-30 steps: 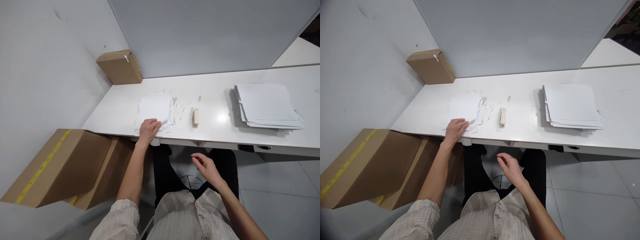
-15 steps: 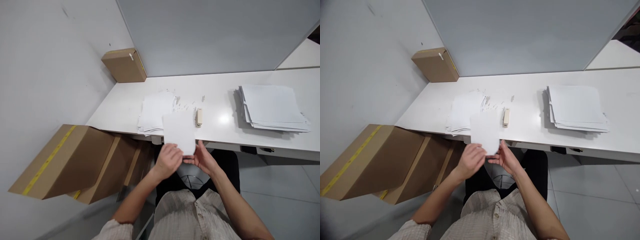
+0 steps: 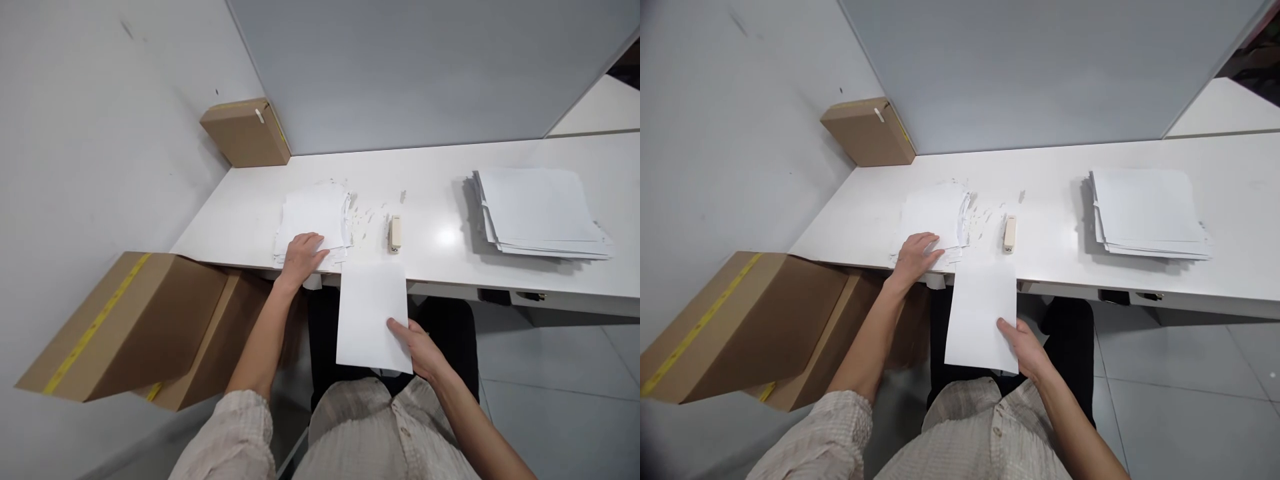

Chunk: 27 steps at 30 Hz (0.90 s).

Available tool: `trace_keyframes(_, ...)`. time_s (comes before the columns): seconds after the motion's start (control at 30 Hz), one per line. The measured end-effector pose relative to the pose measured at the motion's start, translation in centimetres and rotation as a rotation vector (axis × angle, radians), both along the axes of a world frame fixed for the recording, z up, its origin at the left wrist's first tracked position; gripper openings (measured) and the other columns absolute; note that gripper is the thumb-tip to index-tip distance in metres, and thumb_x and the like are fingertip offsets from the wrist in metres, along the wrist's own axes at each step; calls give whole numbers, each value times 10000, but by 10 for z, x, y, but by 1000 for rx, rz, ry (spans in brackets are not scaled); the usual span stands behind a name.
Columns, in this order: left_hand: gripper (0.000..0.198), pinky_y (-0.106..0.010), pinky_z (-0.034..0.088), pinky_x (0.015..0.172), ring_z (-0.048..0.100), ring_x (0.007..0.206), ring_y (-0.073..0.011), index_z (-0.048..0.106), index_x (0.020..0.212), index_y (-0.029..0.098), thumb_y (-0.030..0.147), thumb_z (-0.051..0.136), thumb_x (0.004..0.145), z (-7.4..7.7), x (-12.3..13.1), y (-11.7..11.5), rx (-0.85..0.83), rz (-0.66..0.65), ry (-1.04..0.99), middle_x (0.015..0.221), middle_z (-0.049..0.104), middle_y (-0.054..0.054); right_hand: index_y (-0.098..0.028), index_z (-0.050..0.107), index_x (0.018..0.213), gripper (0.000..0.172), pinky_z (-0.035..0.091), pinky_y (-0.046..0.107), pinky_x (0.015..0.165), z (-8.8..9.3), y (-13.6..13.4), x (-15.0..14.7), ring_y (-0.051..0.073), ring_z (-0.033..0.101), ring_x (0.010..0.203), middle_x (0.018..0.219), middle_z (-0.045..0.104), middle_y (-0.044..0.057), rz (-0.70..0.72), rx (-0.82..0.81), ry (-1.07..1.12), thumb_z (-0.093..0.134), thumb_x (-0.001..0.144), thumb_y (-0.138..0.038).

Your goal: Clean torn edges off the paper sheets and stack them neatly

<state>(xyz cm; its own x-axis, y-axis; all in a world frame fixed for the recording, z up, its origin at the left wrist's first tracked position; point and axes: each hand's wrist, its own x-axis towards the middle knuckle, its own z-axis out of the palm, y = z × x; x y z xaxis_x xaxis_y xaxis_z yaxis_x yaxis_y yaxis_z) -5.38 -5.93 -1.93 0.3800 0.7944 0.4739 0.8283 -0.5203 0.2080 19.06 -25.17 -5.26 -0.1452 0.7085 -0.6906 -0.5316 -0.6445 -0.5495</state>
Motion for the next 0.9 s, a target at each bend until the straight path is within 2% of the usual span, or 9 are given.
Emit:
trace_keyframes(0.13, 232, -369, 428, 908, 558, 1030, -236, 655, 996, 219, 355, 570, 828, -1, -1, 3, -77, -29, 64, 1075, 647, -73, -127, 647, 929, 243, 532, 279, 617, 3, -6, 3, 209, 687, 695, 848, 733, 90, 12, -9, -8, 663, 765, -306)
trace_keyframes(0.27, 218, -325, 419, 881, 572, 954, -197, 664, 899, 197, 318, 484, 871, 4, -1, 3, -139, -21, -81, 966, 669, -58, -129, 645, 931, 255, 528, 279, 599, -1, -6, 3, 209, 686, 678, 830, 733, 85, 24, -11, -26, 667, 763, -319)
trace_keyframes(0.43, 243, -222, 407, 571, 495, 578, -109, 593, 742, 155, 312, 454, 863, 18, -3, -5, -116, 341, -618, 592, 530, 19, -141, 634, 975, 264, 544, 303, 640, -3, -5, 0, 216, 688, 715, 857, 733, 79, 13, 20, 25, 665, 771, -305)
trace_keyframes(0.5, 228, -207, 405, 555, 489, 568, -97, 581, 754, 152, 314, 466, 865, 28, -1, -24, -31, 362, -694, 582, 509, 30, -147, 627, 1002, 274, 551, 317, 665, 1, -4, 0, 219, 689, 731, 877, 732, 79, -7, 12, 35, 663, 775, -296)
trace_keyframes(0.57, 172, -213, 448, 614, 556, 659, -110, 592, 832, 153, 278, 479, 865, 36, 6, -53, 34, 244, -619, 685, 583, 6, -147, 618, 1030, 291, 554, 327, 692, 5, -1, 0, 222, 689, 755, 910, 729, 86, -28, 1, 44, 657, 783, -296)
trace_keyframes(0.63, 134, -259, 492, 745, 614, 846, -149, 592, 926, 155, 200, 493, 848, 38, 16, -85, 76, 20, -459, 880, 648, -48, -144, 614, 1049, 312, 553, 328, 713, 8, 4, 0, 225, 687, 792, 945, 723, 97, -43, -8, 50, 642, 797, -326)
trace_keyframes(0.7, 154, -322, 486, 881, 603, 1009, -181, 579, 955, 157, 130, 494, 829, 32, 29, -116, 57, -241, -304, 985, 654, -81, -142, 617, 1062, 348, 550, 327, 730, 8, 9, 0, 232, 681, 839, 969, 717, 107, -47, 11, 62, 617, 812, -384)
trace_keyframes(0.77, 164, -375, 451, 969, 576, 1091, -197, 573, 949, 153, 96, 487, 822, 21, 41, -139, -9, -427, -171, 993, 659, -83, -149, 617, 1086, 413, 545, 332, 743, 7, 14, -1, 241, 674, 881, 981, 713, 111, -37, 63, 91, 575, 823, -465)
trace_keyframes(0.9, 150, -411, 418, 1012, 558, 1125, -214, 579, 942, 133, 104, 477, 836, 1, 55, -163, -106, -564, 0, 996, 667, -81, -159, 605, 1133, 499, 532, 350, 753, 4, 19, -3, 251, 669, 895, 976, 714, 109, 7, 180, 130, 587, 791, -522)
